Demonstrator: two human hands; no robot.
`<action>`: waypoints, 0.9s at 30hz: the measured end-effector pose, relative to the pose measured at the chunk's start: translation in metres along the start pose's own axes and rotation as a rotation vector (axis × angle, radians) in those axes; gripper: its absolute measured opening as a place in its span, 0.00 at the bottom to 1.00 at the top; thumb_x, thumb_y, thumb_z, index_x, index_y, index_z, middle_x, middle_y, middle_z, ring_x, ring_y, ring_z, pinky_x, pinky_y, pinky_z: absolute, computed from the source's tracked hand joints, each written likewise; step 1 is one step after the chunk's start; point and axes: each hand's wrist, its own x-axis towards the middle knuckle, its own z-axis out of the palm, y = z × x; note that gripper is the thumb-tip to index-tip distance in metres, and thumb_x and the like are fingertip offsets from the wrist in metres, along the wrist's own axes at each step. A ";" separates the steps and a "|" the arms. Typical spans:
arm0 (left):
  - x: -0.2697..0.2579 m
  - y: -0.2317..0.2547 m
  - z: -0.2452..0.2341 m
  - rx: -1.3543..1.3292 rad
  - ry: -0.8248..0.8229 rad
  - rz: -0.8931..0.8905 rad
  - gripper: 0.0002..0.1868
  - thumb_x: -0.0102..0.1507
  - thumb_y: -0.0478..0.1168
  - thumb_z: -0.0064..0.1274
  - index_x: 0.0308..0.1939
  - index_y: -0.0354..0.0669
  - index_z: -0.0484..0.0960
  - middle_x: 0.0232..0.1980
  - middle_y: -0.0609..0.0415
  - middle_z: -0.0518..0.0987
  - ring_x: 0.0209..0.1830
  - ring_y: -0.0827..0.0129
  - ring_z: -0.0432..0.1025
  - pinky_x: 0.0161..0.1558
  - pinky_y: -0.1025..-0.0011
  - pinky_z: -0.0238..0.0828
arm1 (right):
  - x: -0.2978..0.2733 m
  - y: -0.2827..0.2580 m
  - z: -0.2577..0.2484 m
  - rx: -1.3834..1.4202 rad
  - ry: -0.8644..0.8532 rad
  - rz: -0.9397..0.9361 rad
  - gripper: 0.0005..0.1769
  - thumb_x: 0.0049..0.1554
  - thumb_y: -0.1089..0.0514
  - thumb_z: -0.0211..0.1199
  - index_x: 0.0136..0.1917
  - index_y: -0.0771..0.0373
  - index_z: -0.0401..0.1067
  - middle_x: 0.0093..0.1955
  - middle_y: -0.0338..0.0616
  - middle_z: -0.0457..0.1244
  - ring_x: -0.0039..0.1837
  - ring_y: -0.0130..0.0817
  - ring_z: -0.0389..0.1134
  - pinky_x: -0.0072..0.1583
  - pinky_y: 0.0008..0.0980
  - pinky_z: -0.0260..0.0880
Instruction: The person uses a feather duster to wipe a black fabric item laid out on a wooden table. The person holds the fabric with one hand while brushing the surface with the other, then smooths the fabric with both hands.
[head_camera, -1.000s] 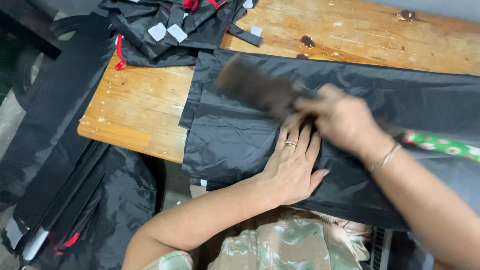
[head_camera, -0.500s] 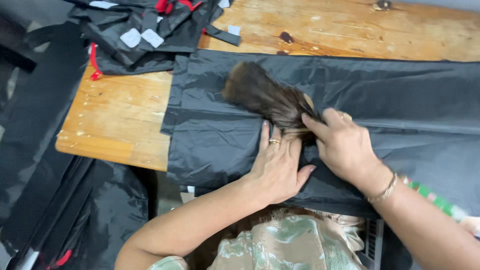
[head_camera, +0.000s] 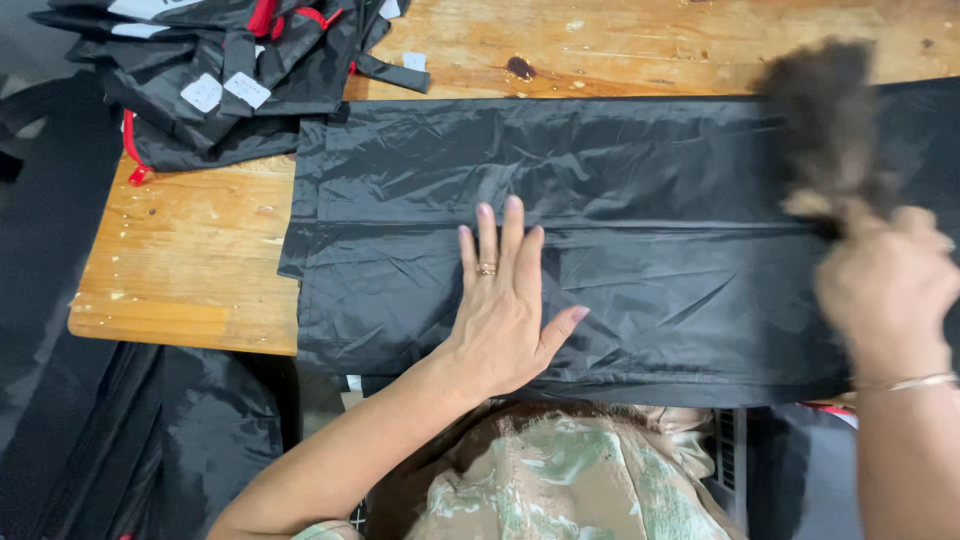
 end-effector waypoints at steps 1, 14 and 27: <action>0.001 0.002 -0.004 -0.127 0.073 -0.023 0.45 0.70 0.62 0.39 0.74 0.22 0.52 0.81 0.22 0.35 0.82 0.22 0.28 0.77 0.26 0.25 | -0.003 -0.034 -0.031 -0.238 0.011 -0.057 0.27 0.62 0.52 0.55 0.70 0.28 0.78 0.53 0.31 0.64 0.44 0.33 0.72 0.33 0.33 0.71; 0.001 -0.005 -0.002 -0.016 0.145 -0.190 0.53 0.66 0.72 0.23 0.79 0.31 0.45 0.83 0.26 0.32 0.83 0.21 0.25 0.73 0.19 0.18 | -0.027 -0.170 -0.116 0.258 -0.021 -0.587 0.30 0.51 0.65 0.56 0.67 0.50 0.71 0.41 0.42 0.59 0.38 0.43 0.63 0.31 0.41 0.65; 0.002 -0.009 0.004 0.145 -0.290 -0.215 0.49 0.66 0.63 0.42 0.75 0.25 0.51 0.78 0.19 0.45 0.77 0.13 0.28 0.65 0.17 0.13 | -0.029 -0.169 -0.092 0.188 0.049 -0.526 0.21 0.62 0.53 0.52 0.64 0.34 0.75 0.42 0.34 0.58 0.42 0.39 0.68 0.40 0.36 0.71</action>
